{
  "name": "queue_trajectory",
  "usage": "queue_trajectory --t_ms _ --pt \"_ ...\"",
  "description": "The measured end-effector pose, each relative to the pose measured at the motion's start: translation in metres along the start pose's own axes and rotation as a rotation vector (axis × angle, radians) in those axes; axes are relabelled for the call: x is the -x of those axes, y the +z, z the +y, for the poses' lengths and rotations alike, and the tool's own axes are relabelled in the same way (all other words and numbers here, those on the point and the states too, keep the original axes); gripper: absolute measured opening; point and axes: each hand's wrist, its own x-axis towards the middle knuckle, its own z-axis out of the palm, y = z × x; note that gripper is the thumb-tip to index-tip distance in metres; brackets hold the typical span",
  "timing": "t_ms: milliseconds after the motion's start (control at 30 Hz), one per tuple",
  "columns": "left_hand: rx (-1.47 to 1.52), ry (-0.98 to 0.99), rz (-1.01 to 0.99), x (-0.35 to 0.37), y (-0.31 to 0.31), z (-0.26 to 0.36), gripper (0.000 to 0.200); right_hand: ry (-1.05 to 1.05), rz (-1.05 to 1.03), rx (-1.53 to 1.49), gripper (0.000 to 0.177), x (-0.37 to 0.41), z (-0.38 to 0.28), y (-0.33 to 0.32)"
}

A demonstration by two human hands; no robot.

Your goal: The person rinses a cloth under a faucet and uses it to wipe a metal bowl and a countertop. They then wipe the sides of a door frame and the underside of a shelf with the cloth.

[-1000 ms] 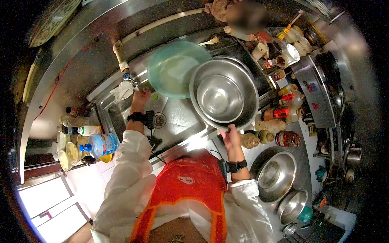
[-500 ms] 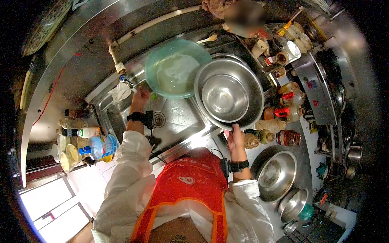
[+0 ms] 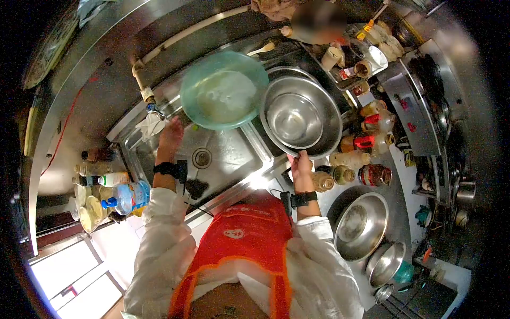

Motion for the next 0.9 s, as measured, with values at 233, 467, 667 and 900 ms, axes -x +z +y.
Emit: queue_trajectory --t_ms 233,467,667,900 --pt "0.306 -0.086 -0.046 -0.04 -0.048 -0.014 0.028 0.082 0.03 -0.066 0.023 -0.054 0.021 -0.003" --pt "0.297 -0.09 -0.048 -0.007 -0.063 -0.01 0.021 0.076 -0.175 -0.108 0.028 -0.164 0.031 -0.018" --pt "0.166 0.042 0.083 -0.001 -0.107 0.007 0.005 0.148 -0.062 0.035 0.027 -0.192 0.021 0.017" --pt "0.109 0.012 0.18 0.002 -0.153 0.008 0.014 0.216 0.101 -0.157 0.025 -0.261 0.052 -0.008"
